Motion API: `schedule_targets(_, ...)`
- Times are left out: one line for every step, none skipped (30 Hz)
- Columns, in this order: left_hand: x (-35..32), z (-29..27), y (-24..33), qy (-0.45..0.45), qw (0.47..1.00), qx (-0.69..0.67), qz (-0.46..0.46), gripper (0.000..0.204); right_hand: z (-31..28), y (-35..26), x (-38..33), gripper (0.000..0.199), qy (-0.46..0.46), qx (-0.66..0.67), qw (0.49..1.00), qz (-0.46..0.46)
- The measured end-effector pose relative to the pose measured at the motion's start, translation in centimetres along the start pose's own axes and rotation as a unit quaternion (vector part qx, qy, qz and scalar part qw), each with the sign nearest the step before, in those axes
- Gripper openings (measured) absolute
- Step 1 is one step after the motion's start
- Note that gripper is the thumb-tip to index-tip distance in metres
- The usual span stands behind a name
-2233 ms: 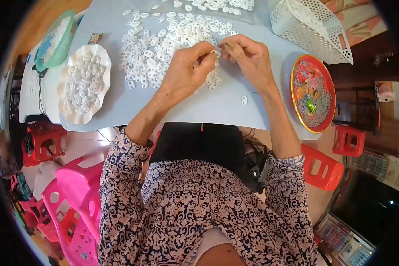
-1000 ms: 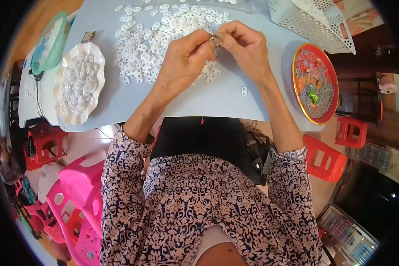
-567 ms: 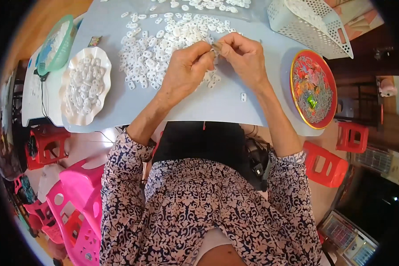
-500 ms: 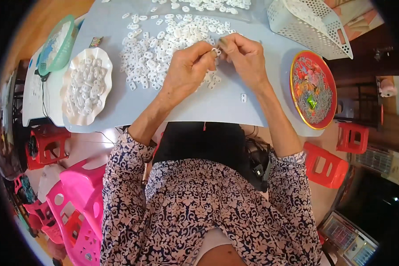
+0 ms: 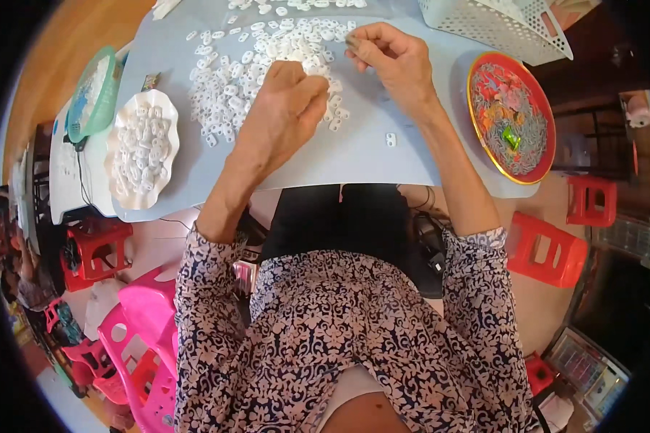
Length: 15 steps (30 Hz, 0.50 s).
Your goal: Manually inserting small metal components into white plastic parts at a workbench.
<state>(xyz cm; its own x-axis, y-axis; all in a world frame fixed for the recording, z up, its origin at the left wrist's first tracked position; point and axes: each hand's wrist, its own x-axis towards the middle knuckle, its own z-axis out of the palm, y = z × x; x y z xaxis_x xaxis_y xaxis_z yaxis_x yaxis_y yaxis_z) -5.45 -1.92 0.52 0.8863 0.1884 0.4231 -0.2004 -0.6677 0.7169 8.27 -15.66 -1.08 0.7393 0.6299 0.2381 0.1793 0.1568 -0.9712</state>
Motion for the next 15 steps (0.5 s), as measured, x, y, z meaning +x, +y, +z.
schedule_targets(-0.3,-0.1,0.2,-0.023,0.996,0.072,0.042,0.012,-0.1,0.2,0.1,0.014,0.0,-0.007,1.0,-0.017)
schedule_targets(-0.6,-0.2,0.4,-0.045,0.985,0.142,0.085,0.015,-0.1,0.3,0.1,0.014,0.004,-0.006,1.0,-0.016)
schedule_targets(-1.0,-0.2,0.4,-0.062,0.982,0.16,0.082,0.017,0.0,0.3,0.1,0.015,-0.002,-0.009,1.0,-0.024)
schedule_targets(-1.2,0.0,0.4,-0.065,0.981,0.16,0.084,0.017,0.1,0.4,0.1,0.016,-0.008,-0.013,0.999,-0.032)
schedule_targets(-1.5,0.1,0.4,-0.065,0.978,0.181,0.086,0.018,0.1,0.4,0.0,0.016,-0.006,-0.011,0.999,-0.031)
schedule_targets(-1.7,0.2,0.3,-0.065,0.973,0.202,0.088,0.019,0.2,0.5,-0.1,0.016,-0.015,-0.009,0.999,-0.028)
schedule_targets(-1.8,0.3,0.1,-0.066,0.973,0.202,0.088,0.019,0.2,0.6,-0.1,0.017,-0.024,-0.008,0.999,-0.026)
schedule_targets(-1.8,0.5,-0.1,-0.067,0.973,0.207,0.082,0.02,0.2,0.6,-0.1,0.017,-0.025,-0.007,0.999,-0.026)
schedule_targets(-1.8,0.5,-0.3,-0.067,0.972,0.211,0.077,0.021,0.3,0.8,0.0,0.017,-0.034,-0.017,0.999,-0.029)
schedule_targets(-1.8,0.6,-0.5,-0.066,0.972,0.212,0.076,0.021,0.3,0.9,0.0,0.017,-0.043,-0.028,0.998,-0.032)
schedule_targets(-1.7,0.7,-0.6,-0.069,0.972,0.206,0.088,0.021,0.3,0.9,0.0,0.017,-0.043,-0.03,0.998,-0.032)
schedule_targets(-1.7,0.7,-0.7,-0.072,0.972,0.201,0.099,0.021,0.2,0.8,-0.1,0.017,-0.042,-0.027,0.998,-0.029)
schedule_targets(-1.6,0.8,-0.7,-0.071,0.972,0.199,0.1,0.021,0.2,0.8,-0.1,0.016,-0.041,-0.024,0.999,-0.025)
schedule_targets(-1.5,0.9,-0.5,-0.065,0.973,0.198,0.099,0.021,0.2,0.8,0.0,0.016,-0.042,-0.025,0.999,-0.024)
schedule_targets(-1.3,1.0,-0.3,-0.059,0.974,0.197,0.098,0.022,0.1,0.8,0.1,0.016,-0.04,-0.022,0.999,-0.027)
